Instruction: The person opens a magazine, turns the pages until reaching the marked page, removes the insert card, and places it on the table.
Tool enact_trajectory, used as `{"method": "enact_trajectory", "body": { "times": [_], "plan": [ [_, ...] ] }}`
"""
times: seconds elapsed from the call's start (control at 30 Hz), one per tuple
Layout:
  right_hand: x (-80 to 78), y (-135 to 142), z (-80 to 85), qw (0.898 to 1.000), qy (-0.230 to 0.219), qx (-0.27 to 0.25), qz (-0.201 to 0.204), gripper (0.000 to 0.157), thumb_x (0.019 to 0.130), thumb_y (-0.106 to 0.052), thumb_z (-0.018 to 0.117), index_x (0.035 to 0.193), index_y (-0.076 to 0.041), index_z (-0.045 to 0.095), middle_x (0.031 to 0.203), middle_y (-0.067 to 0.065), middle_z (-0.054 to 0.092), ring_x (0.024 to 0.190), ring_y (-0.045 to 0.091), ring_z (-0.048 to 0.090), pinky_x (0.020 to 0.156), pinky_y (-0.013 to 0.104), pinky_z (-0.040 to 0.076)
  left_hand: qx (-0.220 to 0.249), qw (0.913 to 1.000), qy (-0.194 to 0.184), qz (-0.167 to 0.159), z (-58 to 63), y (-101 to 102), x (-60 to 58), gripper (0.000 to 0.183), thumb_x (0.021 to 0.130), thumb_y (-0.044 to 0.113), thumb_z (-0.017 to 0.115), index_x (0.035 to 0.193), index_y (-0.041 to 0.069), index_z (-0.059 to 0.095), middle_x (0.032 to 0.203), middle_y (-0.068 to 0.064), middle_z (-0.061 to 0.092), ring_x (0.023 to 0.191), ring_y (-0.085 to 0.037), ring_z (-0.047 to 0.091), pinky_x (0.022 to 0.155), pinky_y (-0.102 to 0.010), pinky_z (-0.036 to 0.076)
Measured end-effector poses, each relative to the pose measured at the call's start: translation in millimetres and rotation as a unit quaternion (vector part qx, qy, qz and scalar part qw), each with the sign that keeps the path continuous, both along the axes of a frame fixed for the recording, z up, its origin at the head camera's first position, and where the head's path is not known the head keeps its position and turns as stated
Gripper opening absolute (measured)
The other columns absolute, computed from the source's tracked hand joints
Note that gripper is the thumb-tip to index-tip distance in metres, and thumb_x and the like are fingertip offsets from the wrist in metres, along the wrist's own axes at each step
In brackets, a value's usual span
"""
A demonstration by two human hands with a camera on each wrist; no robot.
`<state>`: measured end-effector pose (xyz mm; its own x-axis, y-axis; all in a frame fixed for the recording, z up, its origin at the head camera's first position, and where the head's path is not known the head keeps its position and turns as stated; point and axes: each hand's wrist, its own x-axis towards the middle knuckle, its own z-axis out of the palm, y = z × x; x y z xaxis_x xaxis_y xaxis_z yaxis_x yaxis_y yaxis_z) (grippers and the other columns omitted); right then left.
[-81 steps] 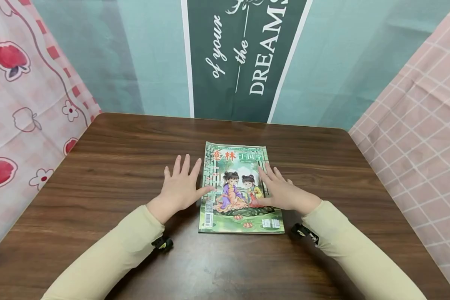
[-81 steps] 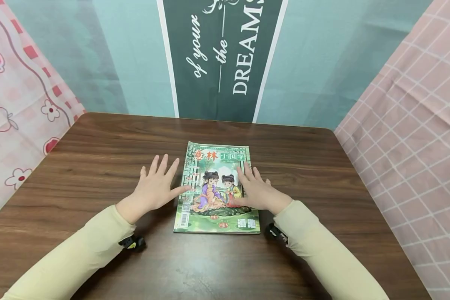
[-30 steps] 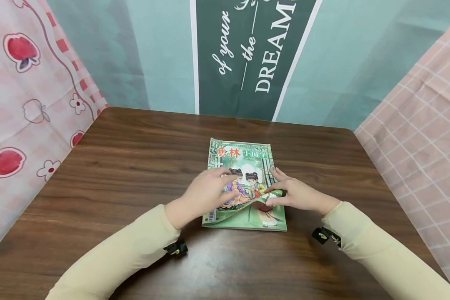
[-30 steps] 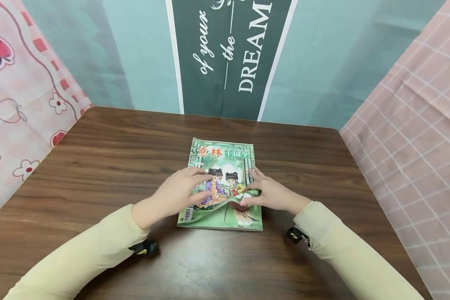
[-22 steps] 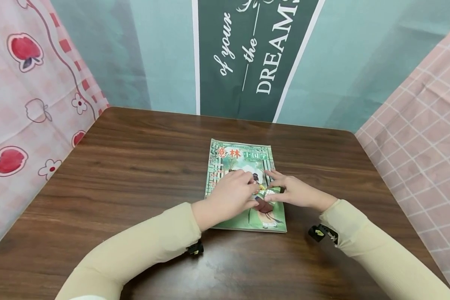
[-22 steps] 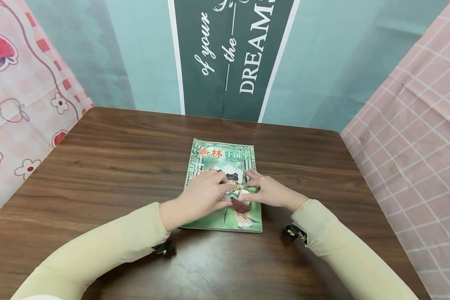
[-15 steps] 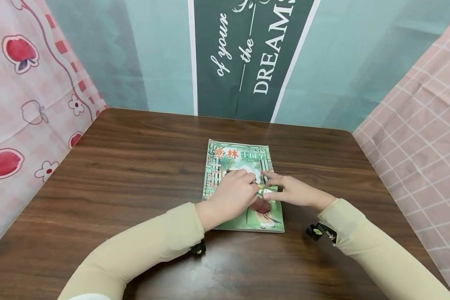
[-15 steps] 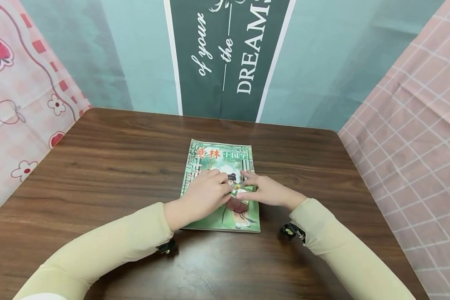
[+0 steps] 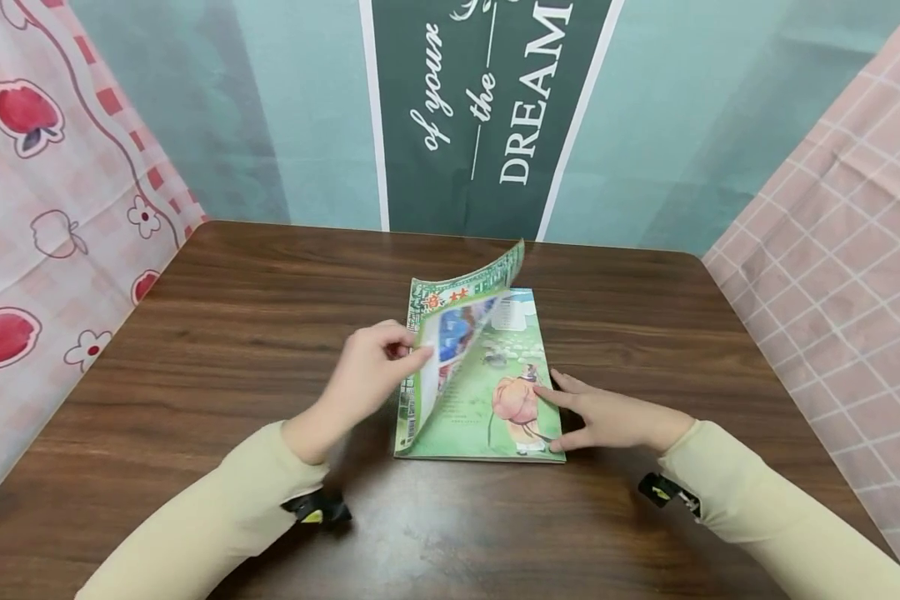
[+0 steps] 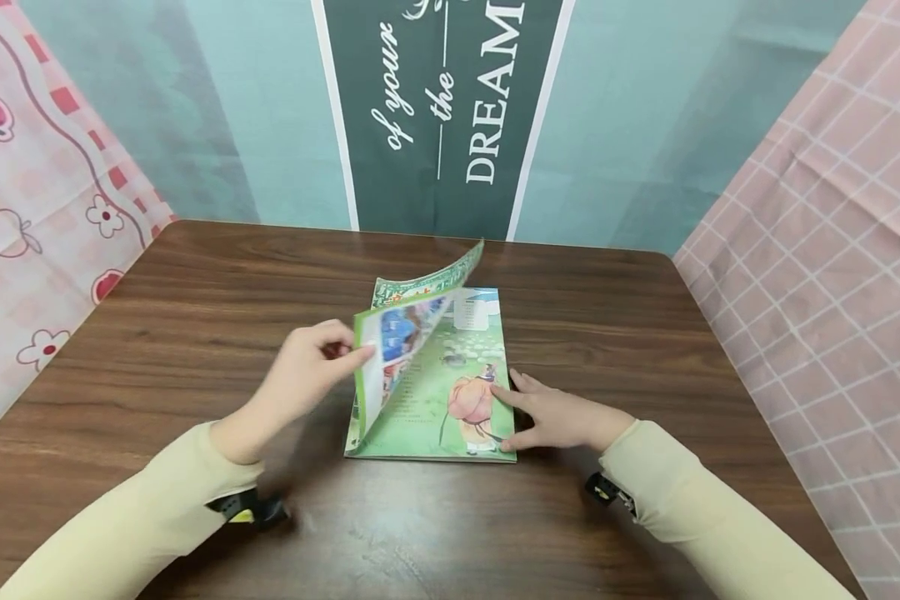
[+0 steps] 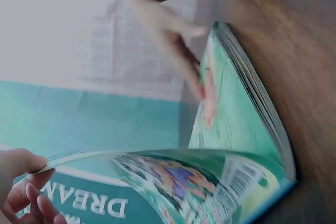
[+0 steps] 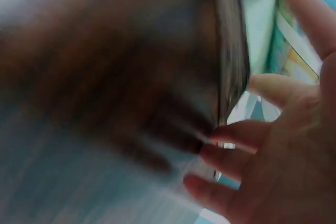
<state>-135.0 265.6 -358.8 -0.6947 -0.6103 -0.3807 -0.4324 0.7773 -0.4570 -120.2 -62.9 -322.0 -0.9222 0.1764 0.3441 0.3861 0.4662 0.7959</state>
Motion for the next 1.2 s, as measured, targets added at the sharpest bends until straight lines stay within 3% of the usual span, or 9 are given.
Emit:
{"method": "enact_trajectory", "body": {
  "times": [0.17,0.33,0.47,0.6,0.73,0.83,0.93,1.1,1.2],
  "plan": [
    [8.9,-6,-2.4,0.996,0.069,0.061,0.016,0.079,0.081,-0.052,0.064,0.144,-0.012,0.036,0.144,0.034,0.02,0.121,0.047,0.041,0.092,0.056,0.037,0.083,0.9926,-0.049,0.075,1.1,-35,13.7,0.018,0.08,0.01,0.072,0.071,0.001,0.06,0.067,-0.002,0.052,0.059,-0.012,0.045,0.052,-0.022,0.036],
    [10.4,-9,0.6,0.994,0.078,0.079,0.01,0.078,0.08,-0.049,0.066,0.142,-0.011,0.039,0.143,0.035,0.023,0.116,0.048,0.046,0.084,0.051,0.044,0.187,0.9659,-0.072,0.163,3.1,-62,26.8,0.018,0.081,0.012,0.072,0.074,0.0,0.061,0.064,0.001,0.051,0.059,-0.01,0.044,0.052,-0.021,0.037],
    [10.2,-8,0.3,0.994,0.077,0.078,0.01,0.078,0.079,-0.05,0.067,0.142,-0.011,0.04,0.142,0.035,0.023,0.115,0.047,0.047,0.079,0.046,0.047,0.199,0.9527,-0.104,0.205,1.1,-84,34.4,0.018,0.085,0.018,0.069,0.076,0.004,0.064,0.063,0.004,0.051,0.061,-0.011,0.044,0.054,-0.021,0.038],
    [8.7,-9,-2.0,0.993,0.088,0.074,0.014,0.077,0.08,-0.052,0.065,0.14,-0.01,0.043,0.141,0.036,0.026,0.112,0.045,0.051,0.076,0.043,0.048,0.082,0.9695,-0.129,0.191,-4.7,-111,39.5,0.025,0.088,0.023,0.064,0.082,-0.001,0.066,0.064,0.004,0.052,0.061,-0.01,0.044,0.053,-0.023,0.037],
    [6.0,-11,-3.4,0.992,0.11,0.066,0.016,0.072,0.081,-0.053,0.061,0.137,-0.009,0.048,0.137,0.037,0.032,0.09,0.035,0.063,0.071,0.039,0.049,-0.097,0.9765,-0.157,0.111,-9.7,-144,42.1,0.03,0.091,0.028,0.061,0.077,0.001,0.063,0.059,0.002,0.044,0.055,-0.01,0.037,0.048,-0.026,0.031],
    [3.1,-13,-1.6,0.991,0.117,0.057,0.017,0.063,0.085,-0.047,0.061,0.134,-0.008,0.051,0.134,0.037,0.036,0.068,0.022,0.064,0.072,0.041,0.049,-0.188,0.963,-0.186,0.05,-15.2,-158,41.6,0.036,0.092,0.03,0.059,0.064,0.008,0.053,0.055,0.004,0.033,0.052,-0.009,0.032,0.047,-0.026,0.026],
    [-0.8,-13,0.4,0.99,0.131,0.051,0.026,0.046,0.09,-0.03,0.06,0.13,-0.007,0.056,0.128,0.038,0.042,0.051,0.014,0.056,0.067,0.037,0.049,-0.259,0.9444,-0.199,0.033,-20.1,-161,40.0,0.041,0.09,0.034,0.06,0.057,0.013,0.045,0.053,0.006,0.031,0.051,-0.01,0.031,0.048,-0.026,0.025],
    [-6.9,-14,0.9,0.985,0.16,0.05,0.04,0.032,0.091,-0.008,0.058,0.122,-0.008,0.062,0.118,0.037,0.051,0.049,0.014,0.052,0.053,0.029,0.043,-0.364,0.9091,-0.184,0.087,-18.2,-157,37.0,0.039,0.084,0.042,0.064,0.058,0.015,0.051,0.055,0.003,0.043,0.05,-0.015,0.041,0.044,-0.033,0.029],
    [-8.5,-14,1.2,0.987,0.15,0.041,0.027,0.03,0.091,-0.011,0.058,0.12,-0.008,0.064,0.117,0.032,0.055,0.072,0.025,0.064,0.063,0.036,0.049,-0.388,0.9055,-0.107,0.136,-10.3,-147,33.0,0.034,0.08,0.04,0.07,0.061,0.014,0.056,0.061,-0.001,0.05,0.051,-0.019,0.045,0.041,-0.036,0.032]
  ]
}}
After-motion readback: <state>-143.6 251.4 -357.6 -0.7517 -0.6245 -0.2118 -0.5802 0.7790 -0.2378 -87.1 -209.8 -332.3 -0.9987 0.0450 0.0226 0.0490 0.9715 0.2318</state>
